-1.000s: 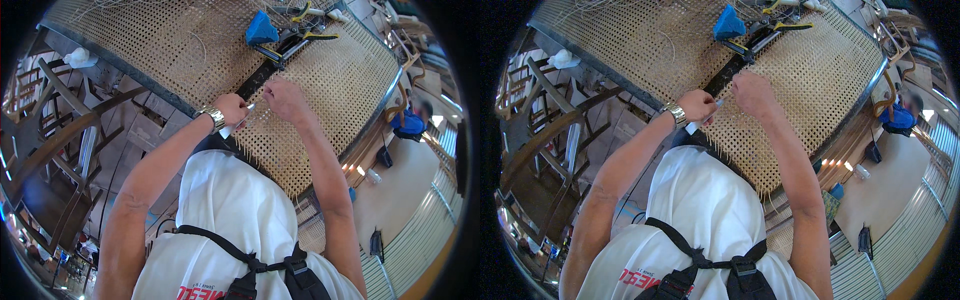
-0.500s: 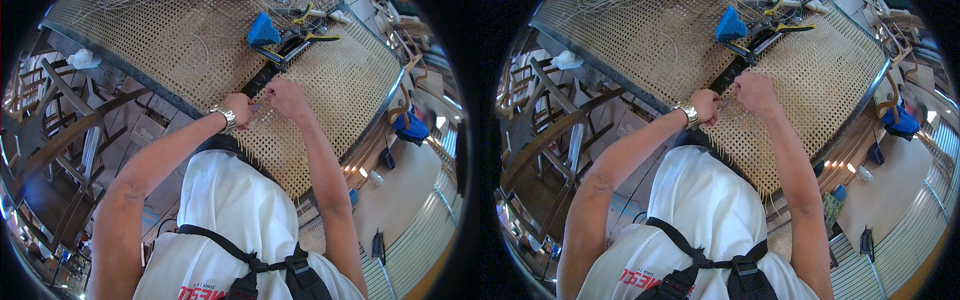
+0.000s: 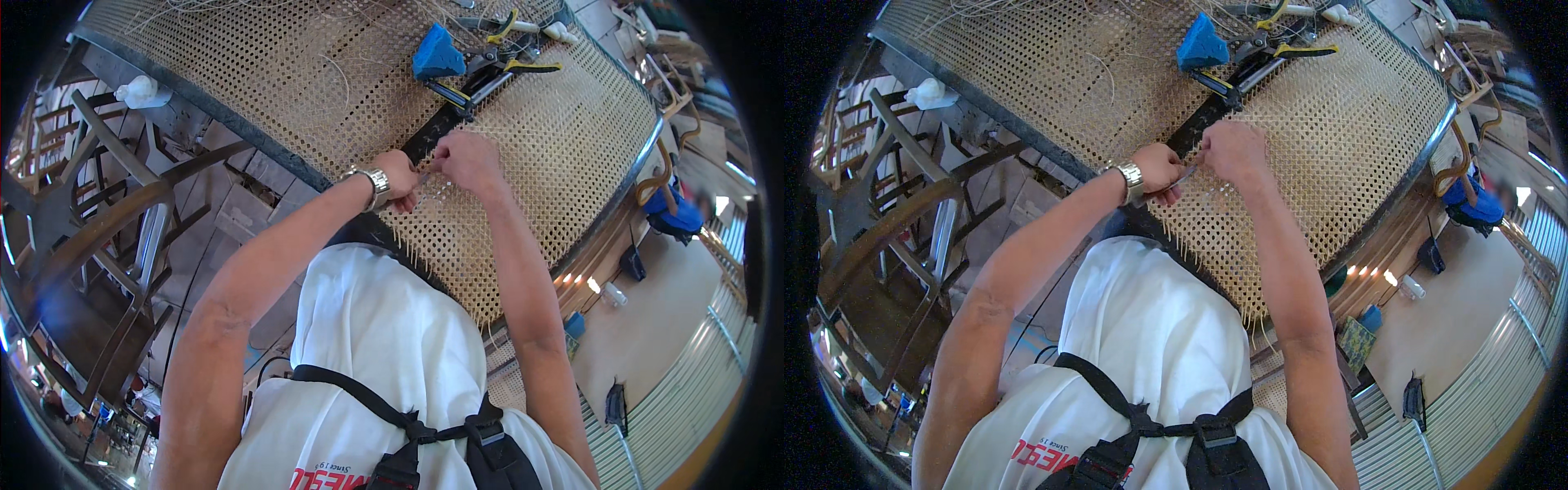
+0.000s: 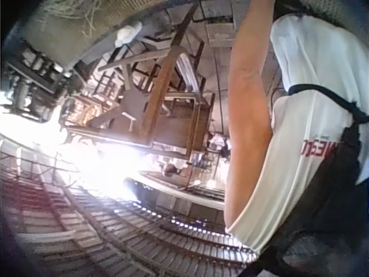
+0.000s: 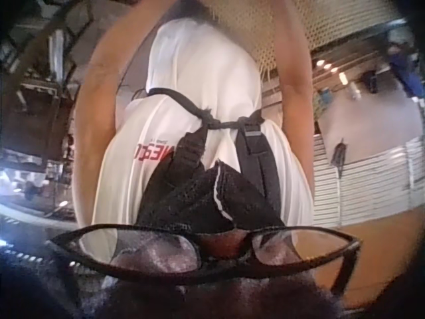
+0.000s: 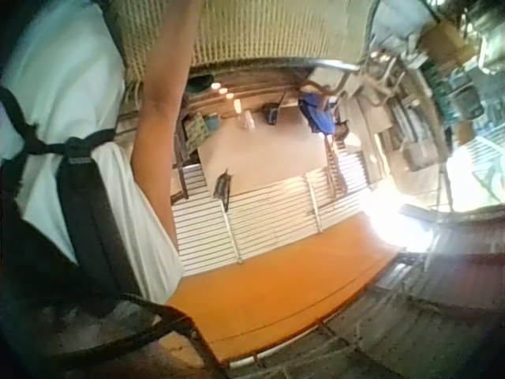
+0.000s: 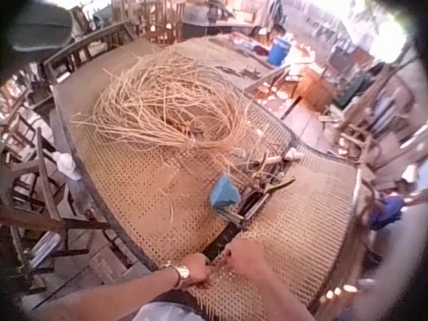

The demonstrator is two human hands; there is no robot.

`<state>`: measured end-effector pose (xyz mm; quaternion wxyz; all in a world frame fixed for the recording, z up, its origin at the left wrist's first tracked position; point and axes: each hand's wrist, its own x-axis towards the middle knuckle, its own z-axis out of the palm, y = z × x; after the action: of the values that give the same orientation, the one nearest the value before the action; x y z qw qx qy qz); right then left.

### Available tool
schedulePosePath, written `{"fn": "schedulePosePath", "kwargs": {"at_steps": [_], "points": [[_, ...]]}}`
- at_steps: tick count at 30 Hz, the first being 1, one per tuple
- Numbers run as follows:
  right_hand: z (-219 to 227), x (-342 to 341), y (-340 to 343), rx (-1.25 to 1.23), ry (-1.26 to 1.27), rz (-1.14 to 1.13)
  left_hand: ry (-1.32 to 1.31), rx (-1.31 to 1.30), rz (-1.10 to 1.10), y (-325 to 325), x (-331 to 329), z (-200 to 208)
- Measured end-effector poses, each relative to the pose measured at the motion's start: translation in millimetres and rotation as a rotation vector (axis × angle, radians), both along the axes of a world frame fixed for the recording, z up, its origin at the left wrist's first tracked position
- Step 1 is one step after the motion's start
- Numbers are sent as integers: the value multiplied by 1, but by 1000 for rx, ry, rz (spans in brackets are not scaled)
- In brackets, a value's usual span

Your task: Manually weave and assemble a bamboo or cane chair back using hand tools.

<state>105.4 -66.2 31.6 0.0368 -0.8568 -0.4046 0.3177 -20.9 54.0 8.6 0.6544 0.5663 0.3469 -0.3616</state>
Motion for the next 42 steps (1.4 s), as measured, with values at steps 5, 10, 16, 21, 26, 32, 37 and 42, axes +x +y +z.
{"fn": "schedulePosePath", "kwargs": {"at_steps": [5, 10, 16, 21, 26, 32, 37, 42], "points": [[15, -10, 2, -36, 27, 22, -18, 113, -185, 6, 15, -5], [10, -18, -10, 93, -65, 72, -120, 430, -360, -2, 11, -18], [14, -23, -11, -25, -53, -37, -344, 872, -425, 11, -30, 13], [17, -30, -22, 98, -114, 112, -136, 1061, -374, 95, -110, 46], [20, -25, -29, 336, -49, 119, -118, 814, -67, 112, -154, 18], [-6, -43, -11, 513, -45, 297, -149, 363, 175, 53, -128, 13], [5, -35, 0, 614, 674, -436, -193, 281, 62, 21, -73, 33], [11, -17, -6, 477, 658, -675, -332, 694, -308, 12, -45, 9]]}}
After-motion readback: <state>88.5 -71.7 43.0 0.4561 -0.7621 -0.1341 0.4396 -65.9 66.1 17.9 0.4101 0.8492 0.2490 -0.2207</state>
